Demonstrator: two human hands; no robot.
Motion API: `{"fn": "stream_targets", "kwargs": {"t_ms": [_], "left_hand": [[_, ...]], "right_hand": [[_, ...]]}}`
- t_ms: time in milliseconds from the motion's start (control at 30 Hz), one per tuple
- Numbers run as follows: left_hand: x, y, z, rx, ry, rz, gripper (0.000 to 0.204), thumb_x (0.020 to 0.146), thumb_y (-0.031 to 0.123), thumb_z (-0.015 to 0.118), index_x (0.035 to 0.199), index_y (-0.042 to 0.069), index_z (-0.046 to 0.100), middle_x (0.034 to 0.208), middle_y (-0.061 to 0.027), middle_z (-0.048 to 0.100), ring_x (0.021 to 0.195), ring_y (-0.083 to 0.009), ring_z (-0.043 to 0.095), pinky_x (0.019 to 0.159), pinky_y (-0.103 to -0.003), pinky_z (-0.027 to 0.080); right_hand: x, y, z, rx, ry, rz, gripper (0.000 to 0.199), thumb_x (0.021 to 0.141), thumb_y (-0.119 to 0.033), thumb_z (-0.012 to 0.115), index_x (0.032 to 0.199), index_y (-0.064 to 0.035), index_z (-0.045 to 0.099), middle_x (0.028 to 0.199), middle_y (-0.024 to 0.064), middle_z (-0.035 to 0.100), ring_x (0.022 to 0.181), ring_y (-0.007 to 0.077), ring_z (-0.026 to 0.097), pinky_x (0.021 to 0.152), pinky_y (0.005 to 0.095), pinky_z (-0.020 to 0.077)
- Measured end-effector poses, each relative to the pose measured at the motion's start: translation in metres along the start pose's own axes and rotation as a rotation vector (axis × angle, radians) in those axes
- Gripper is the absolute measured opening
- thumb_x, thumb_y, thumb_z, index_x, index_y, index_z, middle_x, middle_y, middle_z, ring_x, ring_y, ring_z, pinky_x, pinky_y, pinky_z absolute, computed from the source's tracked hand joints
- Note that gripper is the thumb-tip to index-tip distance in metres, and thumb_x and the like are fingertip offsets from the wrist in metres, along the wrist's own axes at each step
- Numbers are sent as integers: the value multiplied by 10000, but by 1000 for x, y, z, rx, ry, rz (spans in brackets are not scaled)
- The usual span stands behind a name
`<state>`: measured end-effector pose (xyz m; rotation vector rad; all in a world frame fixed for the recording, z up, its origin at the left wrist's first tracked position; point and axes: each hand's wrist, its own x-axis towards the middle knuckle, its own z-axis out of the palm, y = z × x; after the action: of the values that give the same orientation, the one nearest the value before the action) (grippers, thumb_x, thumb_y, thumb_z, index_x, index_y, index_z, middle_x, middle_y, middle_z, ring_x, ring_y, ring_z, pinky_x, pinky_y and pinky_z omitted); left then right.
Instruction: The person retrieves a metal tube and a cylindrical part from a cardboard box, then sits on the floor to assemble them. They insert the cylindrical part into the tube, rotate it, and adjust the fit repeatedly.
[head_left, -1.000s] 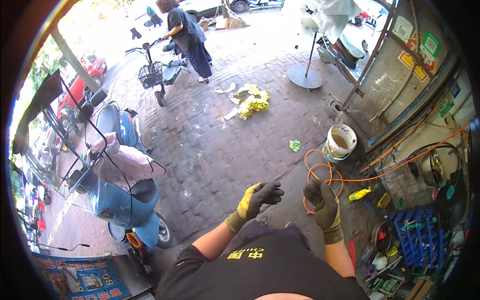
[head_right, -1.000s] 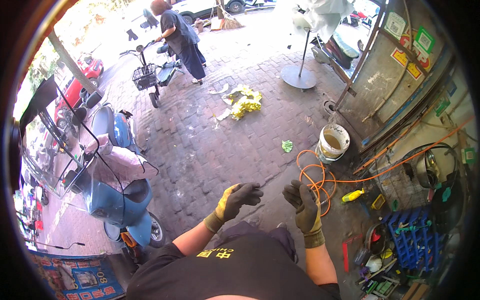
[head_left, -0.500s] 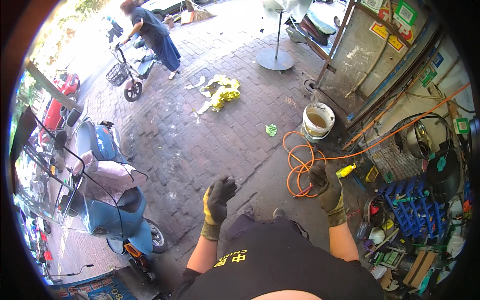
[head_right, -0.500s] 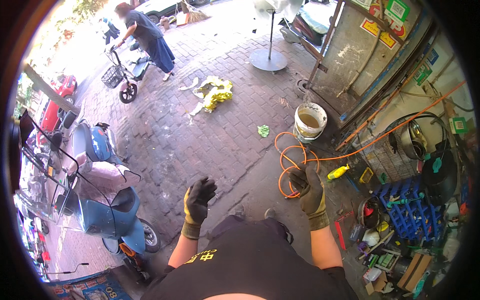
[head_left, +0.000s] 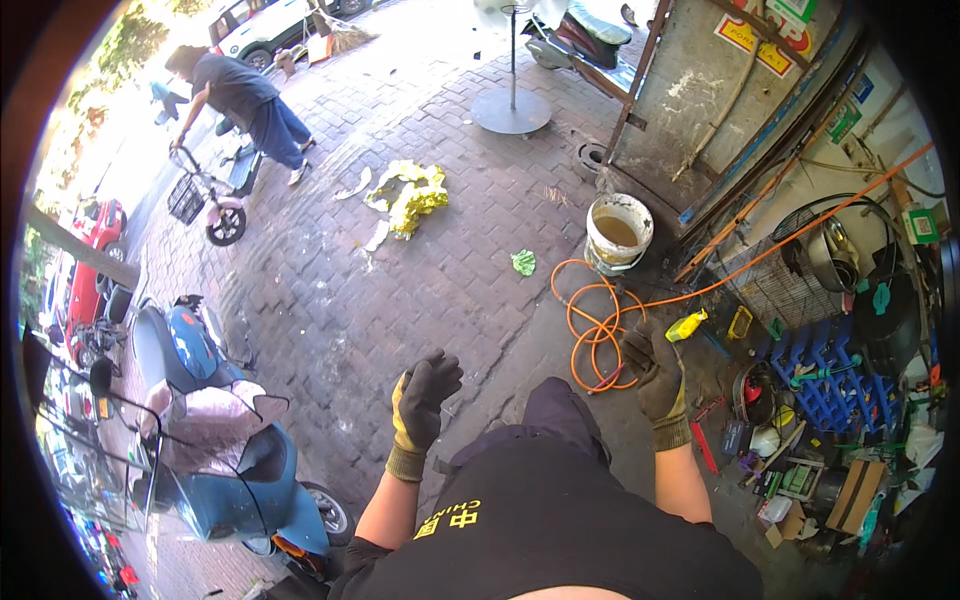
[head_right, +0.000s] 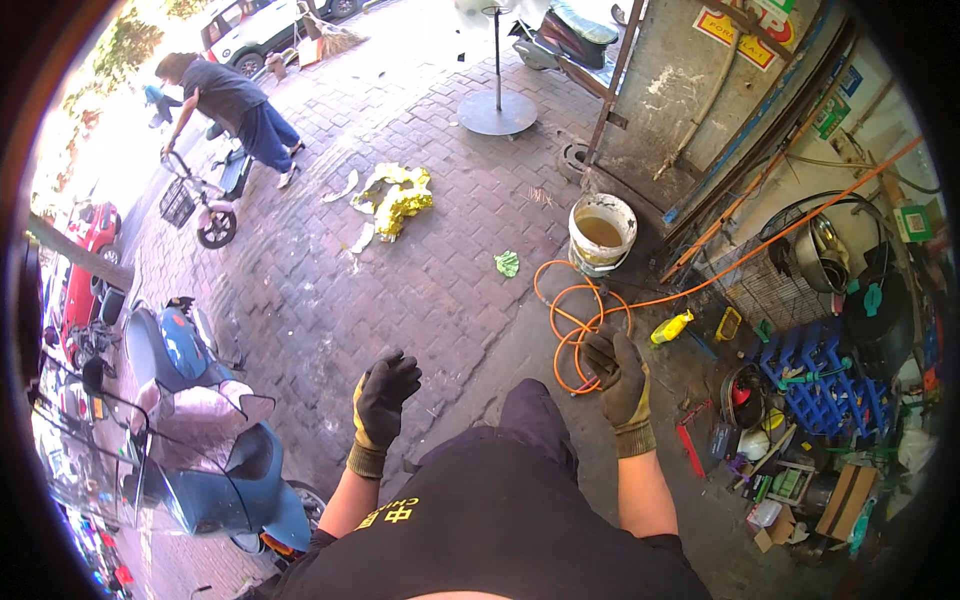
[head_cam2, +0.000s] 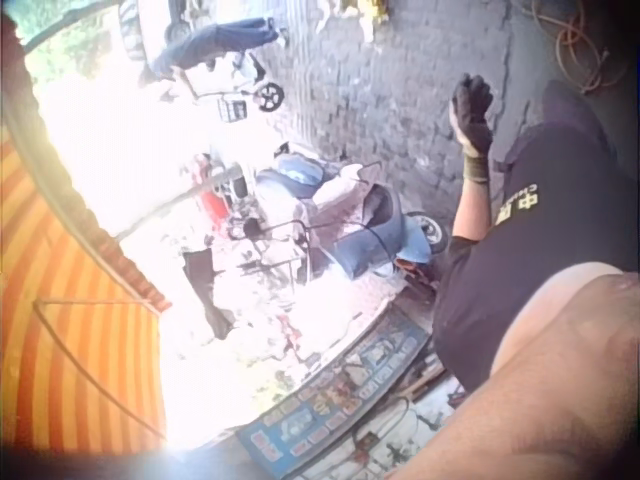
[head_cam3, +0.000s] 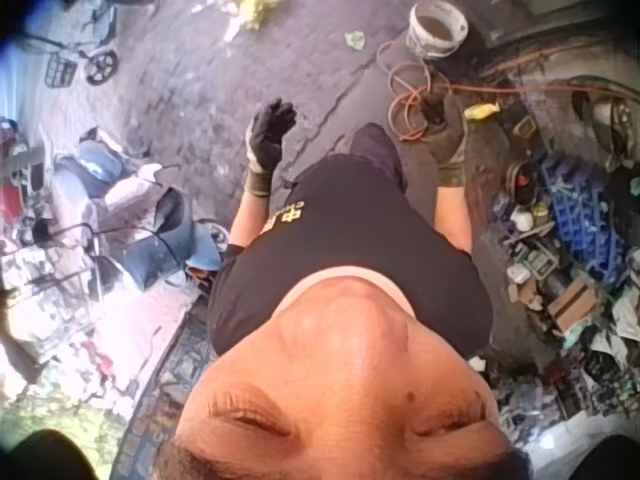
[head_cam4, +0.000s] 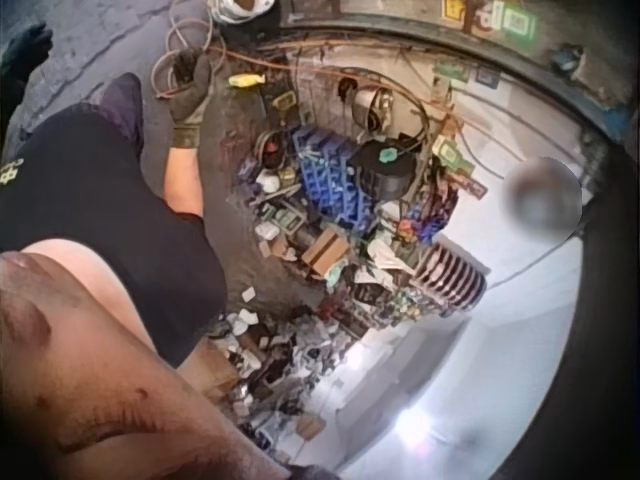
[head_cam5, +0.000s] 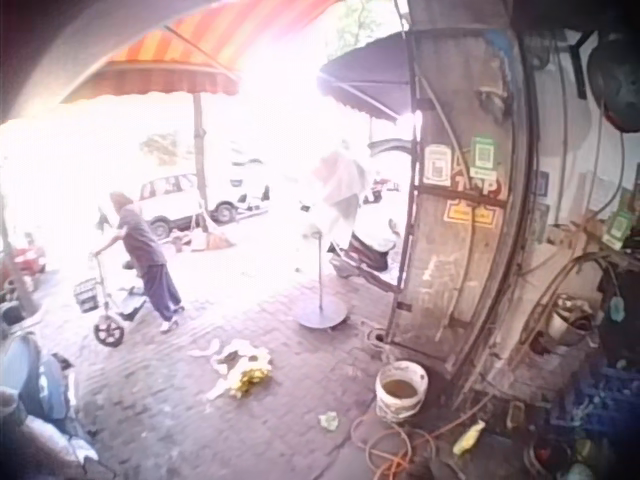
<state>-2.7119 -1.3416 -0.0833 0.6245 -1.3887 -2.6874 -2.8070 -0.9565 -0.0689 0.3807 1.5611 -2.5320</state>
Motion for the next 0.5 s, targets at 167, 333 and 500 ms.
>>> {"fn": "stream_targets", "kwargs": {"t_ms": [167, 333, 500], "left_hand": [[98, 10, 30, 6, -28, -32, 489, 1091, 356, 532, 1395, -24, 591, 1256, -181, 725, 1119, -293, 715, 986, -435, 567], [225, 13, 99, -3, -170, 84, 501, 1120, 333, 473, 1416, -62, 558, 1315, -213, 692, 1246, -324, 663, 1124, -468, 492], [343, 47, 171, -53, -222, 270, 566, 1135, 379, 390, 1432, -80, 537, 1394, -229, 643, 1338, -342, 602, 1193, -494, 424]], "right_hand": [[73, -16, -11, 21, 104, -70, 441, 1082, -411, 556, 1311, -50, 665, 1220, 93, 730, 1120, 218, 694, 1024, 383, 536], [196, -28, -7, 256, 15, -33, 435, 1082, -412, 568, 1308, -54, 664, 1208, 97, 732, 1110, 222, 699, 998, 368, 547], [334, -74, 48, 176, 79, -27, 441, 1090, -378, 558, 1324, -14, 643, 1187, 127, 736, 1067, 223, 705, 995, 381, 554]]}}
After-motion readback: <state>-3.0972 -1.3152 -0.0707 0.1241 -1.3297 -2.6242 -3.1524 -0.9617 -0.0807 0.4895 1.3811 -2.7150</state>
